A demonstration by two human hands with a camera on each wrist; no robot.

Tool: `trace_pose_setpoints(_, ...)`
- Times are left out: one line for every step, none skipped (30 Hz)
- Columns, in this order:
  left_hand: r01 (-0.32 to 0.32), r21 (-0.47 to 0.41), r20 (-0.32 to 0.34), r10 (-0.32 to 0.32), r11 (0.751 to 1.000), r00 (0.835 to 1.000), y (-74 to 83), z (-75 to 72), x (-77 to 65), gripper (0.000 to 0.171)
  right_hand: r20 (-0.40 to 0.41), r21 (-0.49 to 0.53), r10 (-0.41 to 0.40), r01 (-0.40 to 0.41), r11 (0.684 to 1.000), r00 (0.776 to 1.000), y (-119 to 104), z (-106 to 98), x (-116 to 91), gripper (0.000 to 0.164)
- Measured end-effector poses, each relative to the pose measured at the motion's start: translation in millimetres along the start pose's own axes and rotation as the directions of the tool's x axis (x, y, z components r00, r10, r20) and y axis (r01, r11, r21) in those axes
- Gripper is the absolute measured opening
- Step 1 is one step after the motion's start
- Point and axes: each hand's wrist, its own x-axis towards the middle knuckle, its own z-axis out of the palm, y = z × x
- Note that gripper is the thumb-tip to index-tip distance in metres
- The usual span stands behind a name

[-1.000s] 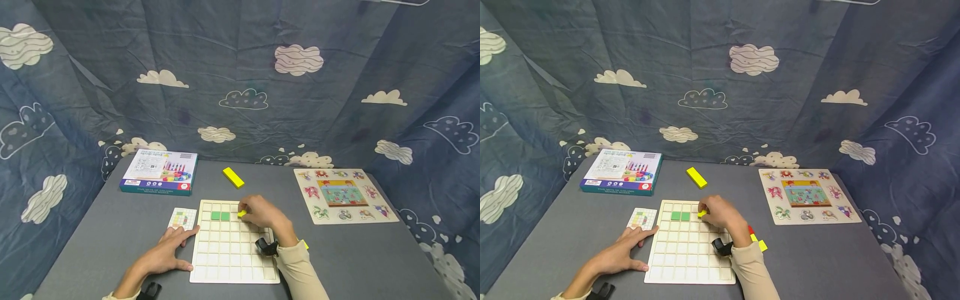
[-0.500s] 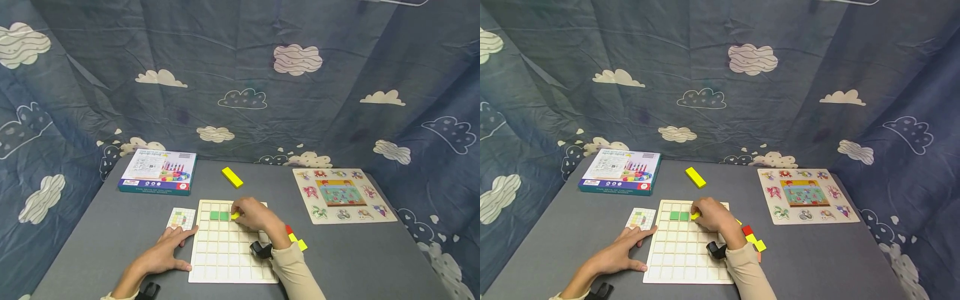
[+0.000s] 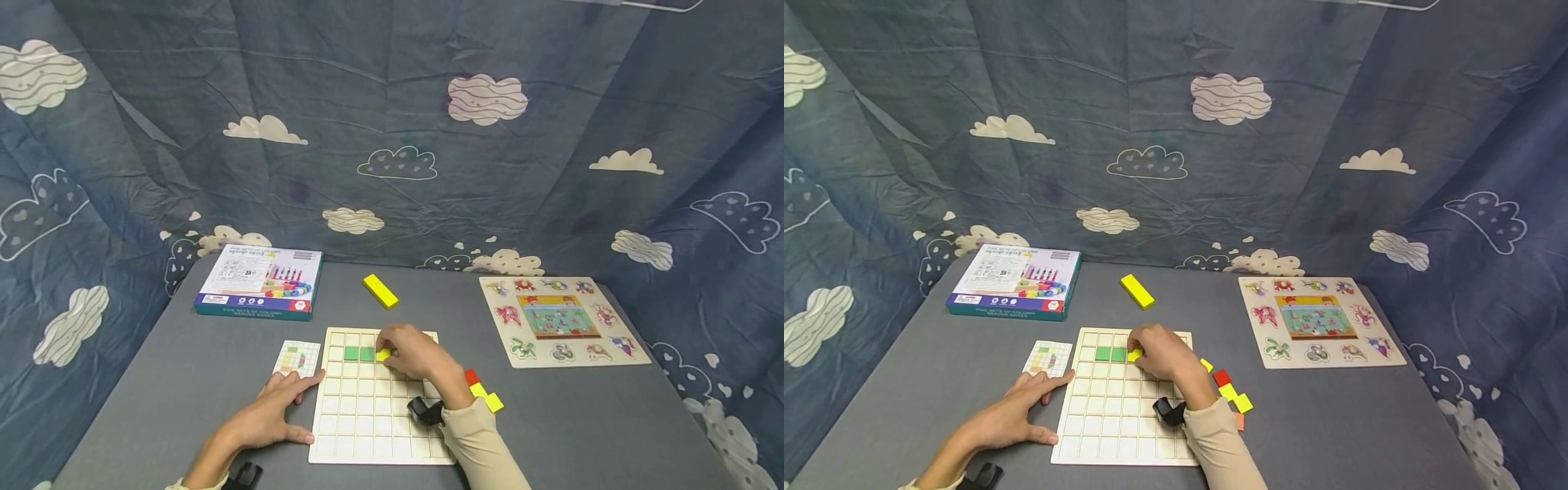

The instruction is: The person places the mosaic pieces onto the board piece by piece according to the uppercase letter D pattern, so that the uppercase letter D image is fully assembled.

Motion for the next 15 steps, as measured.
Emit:
trace_pose_setpoints(0.004, -0.001, 0.003, -0.004, 1.000, 1.000, 0.1, 0.2, 0.3, 0.098, -0.001, -0.004, -0.004, 0.004, 1.000, 1.000, 0.0, 0.2, 0.0, 0.017)
trace_pose_setpoints(0.007, -0.001, 0.005, -0.007, 1.000, 1.000, 0.0, 0.4, 0.5, 0.098, -0.004, -0.008, -0.008, 0.008, 1.000, 1.000, 0.0, 0.4, 0.0, 0.017)
trace_pose_setpoints(0.013, -0.002, 0.008, -0.013, 1.000, 1.000, 0.2, 0.5, 0.8, 0.098, -0.005, -0.014, -0.012, 0.012, 1.000, 1.000, 0.1, 0.8, 0.1, 0.018)
trace_pose_setpoints(0.016, -0.003, 0.009, -0.016, 1.000, 1.000, 0.4, 0.6, 1.1, 0.099, -0.006, -0.021, -0.015, 0.015, 1.000, 1.000, 0.0, 0.9, 0.3, 0.018)
trace_pose_setpoints(0.020, -0.004, 0.011, -0.020, 1.000, 1.000, 0.4, 0.8, 1.4, 0.099, -0.009, -0.026, -0.017, 0.017, 1.000, 1.000, -0.1, 1.1, 0.5, 0.018)
trace_pose_setpoints(0.028, -0.006, 0.014, -0.028, 1.000, 1.000, 0.6, 0.9, 1.5, 0.099, -0.010, -0.033, -0.019, 0.019, 0.999, 1.000, -0.1, 1.3, 0.7, 0.018)
trace_pose_setpoints(0.028, -0.006, 0.015, -0.028, 1.000, 0.999, 0.8, 1.0, 1.6, 0.099, -0.011, -0.037, -0.020, 0.020, 0.999, 1.000, -0.1, 1.4, 0.9, 0.018)
trace_pose_setpoints(0.029, -0.006, 0.014, -0.029, 1.000, 0.999, 0.8, 0.9, 1.7, 0.099, -0.011, -0.040, -0.020, 0.019, 0.999, 1.000, 0.0, 1.6, 1.1, 0.018)
trace_pose_setpoints(0.029, -0.006, 0.013, -0.029, 1.000, 0.999, 1.0, 0.8, 1.8, 0.099, -0.010, -0.042, -0.019, 0.019, 0.999, 1.000, 0.2, 1.9, 1.3, 0.019)
trace_pose_setpoints(0.029, -0.006, 0.012, -0.029, 1.000, 1.000, 1.0, 0.8, 1.7, 0.099, -0.009, -0.043, -0.015, 0.014, 0.999, 1.000, 0.1, 1.7, 1.3, 0.019)
trace_pose_setpoints(0.028, -0.005, 0.012, -0.028, 1.000, 1.000, 0.9, 0.8, 1.7, 0.099, -0.008, -0.043, -0.011, 0.010, 0.999, 1.000, 0.1, 1.8, 1.1, 0.019)
trace_pose_setpoints(0.027, -0.005, 0.011, -0.026, 1.000, 1.000, 1.0, 0.6, 1.6, 0.099, -0.008, -0.042, -0.005, 0.005, 0.999, 1.000, 0.3, 1.9, 0.9, 0.020)
trace_pose_setpoints(0.025, -0.004, 0.009, -0.025, 1.000, 1.000, 1.0, 0.6, 1.5, 0.099, -0.008, -0.040, 0.001, -0.001, 0.999, 1.000, 0.6, 2.0, 0.6, 0.020)
trace_pose_setpoints(0.023, -0.002, 0.008, -0.023, 1.000, 1.000, 0.9, 0.6, 1.4, 0.099, -0.007, -0.038, 0.010, -0.010, 0.999, 1.000, 1.0, 2.0, 0.3, 0.021)
trace_pose_setpoints(0.021, -0.001, 0.007, -0.021, 1.000, 1.000, 0.9, 0.6, 1.4, 0.099, -0.007, -0.036, 0.015, -0.016, 0.999, 1.000, 1.4, 1.9, -0.1, 0.021)
